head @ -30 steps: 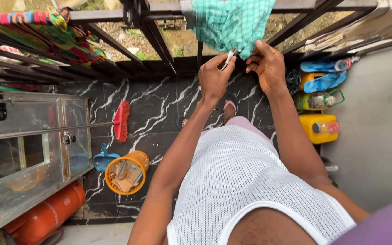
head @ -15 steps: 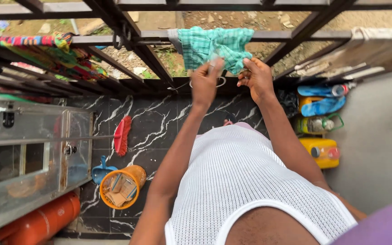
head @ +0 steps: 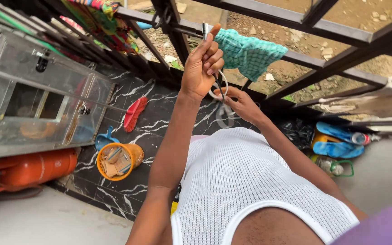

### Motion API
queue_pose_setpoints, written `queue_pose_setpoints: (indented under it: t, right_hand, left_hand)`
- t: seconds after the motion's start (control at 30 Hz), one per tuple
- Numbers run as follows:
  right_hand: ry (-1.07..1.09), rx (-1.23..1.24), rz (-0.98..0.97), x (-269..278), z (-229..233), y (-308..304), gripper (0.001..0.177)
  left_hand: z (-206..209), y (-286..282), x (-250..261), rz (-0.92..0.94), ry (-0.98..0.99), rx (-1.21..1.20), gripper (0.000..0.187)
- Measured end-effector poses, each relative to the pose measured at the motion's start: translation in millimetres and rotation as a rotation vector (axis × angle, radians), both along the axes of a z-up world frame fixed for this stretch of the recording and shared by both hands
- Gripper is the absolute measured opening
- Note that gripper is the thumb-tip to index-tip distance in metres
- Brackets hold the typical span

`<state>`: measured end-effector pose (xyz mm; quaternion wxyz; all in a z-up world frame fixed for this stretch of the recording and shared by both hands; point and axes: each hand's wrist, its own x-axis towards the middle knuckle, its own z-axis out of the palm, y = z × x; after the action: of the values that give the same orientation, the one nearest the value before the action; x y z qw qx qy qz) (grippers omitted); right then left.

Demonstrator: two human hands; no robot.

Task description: Unpacking cables and other items from a cardboard box and placing them into a plastic basket on a balcony.

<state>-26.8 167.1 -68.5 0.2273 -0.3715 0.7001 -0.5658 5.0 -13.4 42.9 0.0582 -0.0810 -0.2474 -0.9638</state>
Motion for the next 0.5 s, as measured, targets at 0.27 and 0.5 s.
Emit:
queue_pose_setpoints:
  t: [0.27, 0.5]
  right_hand:
    - [-0.136, 0.028, 0.264, 0, 18, -18, 0.038]
    - [-0.329, -0.099, 0.226, -8, 38, -21, 0.035]
  left_hand:
    - [28, 16, 40, 0.177, -0.089, -0.273, 0.054]
    - [18, 13, 66, 0.241, -0.044, -0.396, 0.064]
